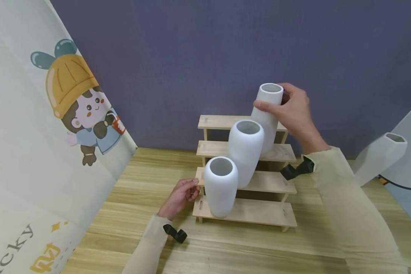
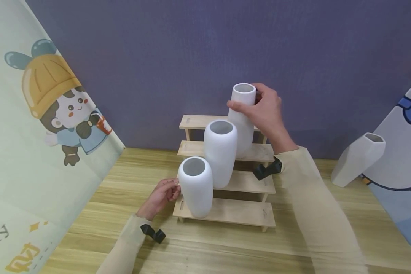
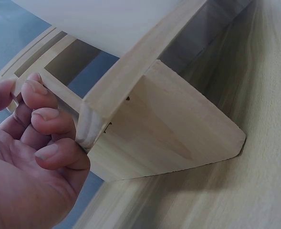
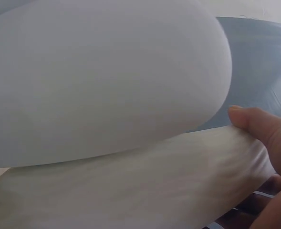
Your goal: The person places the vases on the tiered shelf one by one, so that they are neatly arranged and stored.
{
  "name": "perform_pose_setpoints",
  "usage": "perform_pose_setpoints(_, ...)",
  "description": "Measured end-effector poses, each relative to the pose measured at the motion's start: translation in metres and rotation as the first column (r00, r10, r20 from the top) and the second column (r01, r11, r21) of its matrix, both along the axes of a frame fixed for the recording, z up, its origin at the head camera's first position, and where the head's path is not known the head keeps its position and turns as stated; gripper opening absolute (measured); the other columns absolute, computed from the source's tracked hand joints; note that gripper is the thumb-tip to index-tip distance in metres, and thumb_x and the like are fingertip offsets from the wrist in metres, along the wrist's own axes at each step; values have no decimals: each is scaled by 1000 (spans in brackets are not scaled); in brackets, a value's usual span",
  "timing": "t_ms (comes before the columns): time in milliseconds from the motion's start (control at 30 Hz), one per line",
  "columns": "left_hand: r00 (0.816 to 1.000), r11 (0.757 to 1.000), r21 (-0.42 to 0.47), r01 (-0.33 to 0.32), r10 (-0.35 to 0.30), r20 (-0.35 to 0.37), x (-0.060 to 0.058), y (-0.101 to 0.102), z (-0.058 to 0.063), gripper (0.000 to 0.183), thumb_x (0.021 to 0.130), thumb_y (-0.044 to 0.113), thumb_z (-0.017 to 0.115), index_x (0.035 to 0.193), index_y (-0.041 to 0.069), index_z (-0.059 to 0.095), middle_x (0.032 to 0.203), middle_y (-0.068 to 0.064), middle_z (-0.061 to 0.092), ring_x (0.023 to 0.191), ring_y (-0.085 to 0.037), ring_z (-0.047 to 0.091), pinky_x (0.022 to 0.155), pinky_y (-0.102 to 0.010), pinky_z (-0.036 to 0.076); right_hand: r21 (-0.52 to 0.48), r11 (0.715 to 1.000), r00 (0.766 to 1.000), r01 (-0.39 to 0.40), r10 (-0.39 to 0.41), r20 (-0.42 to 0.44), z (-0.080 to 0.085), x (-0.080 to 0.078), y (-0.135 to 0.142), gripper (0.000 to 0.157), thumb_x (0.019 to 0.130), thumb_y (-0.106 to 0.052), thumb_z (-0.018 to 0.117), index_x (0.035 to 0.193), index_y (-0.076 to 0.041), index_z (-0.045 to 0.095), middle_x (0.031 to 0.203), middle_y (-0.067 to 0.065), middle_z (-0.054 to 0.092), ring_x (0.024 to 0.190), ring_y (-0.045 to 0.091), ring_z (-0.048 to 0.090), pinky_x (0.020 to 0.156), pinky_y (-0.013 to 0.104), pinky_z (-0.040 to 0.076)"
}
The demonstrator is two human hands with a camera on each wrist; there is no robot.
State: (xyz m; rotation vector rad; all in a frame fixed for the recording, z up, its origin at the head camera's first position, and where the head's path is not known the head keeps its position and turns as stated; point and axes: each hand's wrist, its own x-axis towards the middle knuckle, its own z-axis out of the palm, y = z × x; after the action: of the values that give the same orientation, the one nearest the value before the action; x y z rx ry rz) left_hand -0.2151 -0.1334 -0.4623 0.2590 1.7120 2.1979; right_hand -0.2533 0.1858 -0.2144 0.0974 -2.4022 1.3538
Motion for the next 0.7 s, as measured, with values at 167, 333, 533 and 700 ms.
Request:
perform_pose_setpoints(167, 1000, 1000, 3, 23, -23, 2, 6, -8, -2, 43, 106, 15, 43, 71, 22, 67, 65, 14, 66, 54, 1, 50, 52, -14, 39, 6, 1000, 1000, 19, -19, -4, -3, 12, -11, 69, 78, -46, 83, 135, -15, 58, 124, 10, 63, 102, 19, 60, 79, 27, 52)
perform_pose_setpoints(333, 999, 999, -8, 51, -51, 5, 13, -20, -3, 43, 106, 16, 43, 71, 22, 67, 65, 14, 65, 54, 1, 50, 52, -14, 39, 1, 999, 999, 52, -52, 6, -6, 29, -20, 70, 78, -48, 82, 135, -17, 58, 124, 10, 63, 102, 18, 60, 81, 28, 52)
perform_pose_setpoints(533, 996, 996, -17, 92, -92, 4, 23, -35, -5, 42, 106, 16, 44, 71, 22, 67, 66, 14, 65, 54, 1, 50, 53, -14, 39, -10, 996, 996, 84, -84, 6, -10, 49, -32, 69, 78, -47, 83, 135, -16, 58, 123, 9, 64, 101, 17, 60, 79, 26, 51)
perform_pose_setpoints(700, 994, 994, -21, 105, -105, 5, 26, -40, -6, 42, 106, 16, 44, 71, 22, 67, 66, 14, 65, 55, 0, 49, 53, -14, 39, -4, 995, 995, 98, -98, 19, -11, 55, -37, 71, 78, -47, 83, 136, -16, 57, 125, 10, 63, 103, 18, 60, 82, 28, 52)
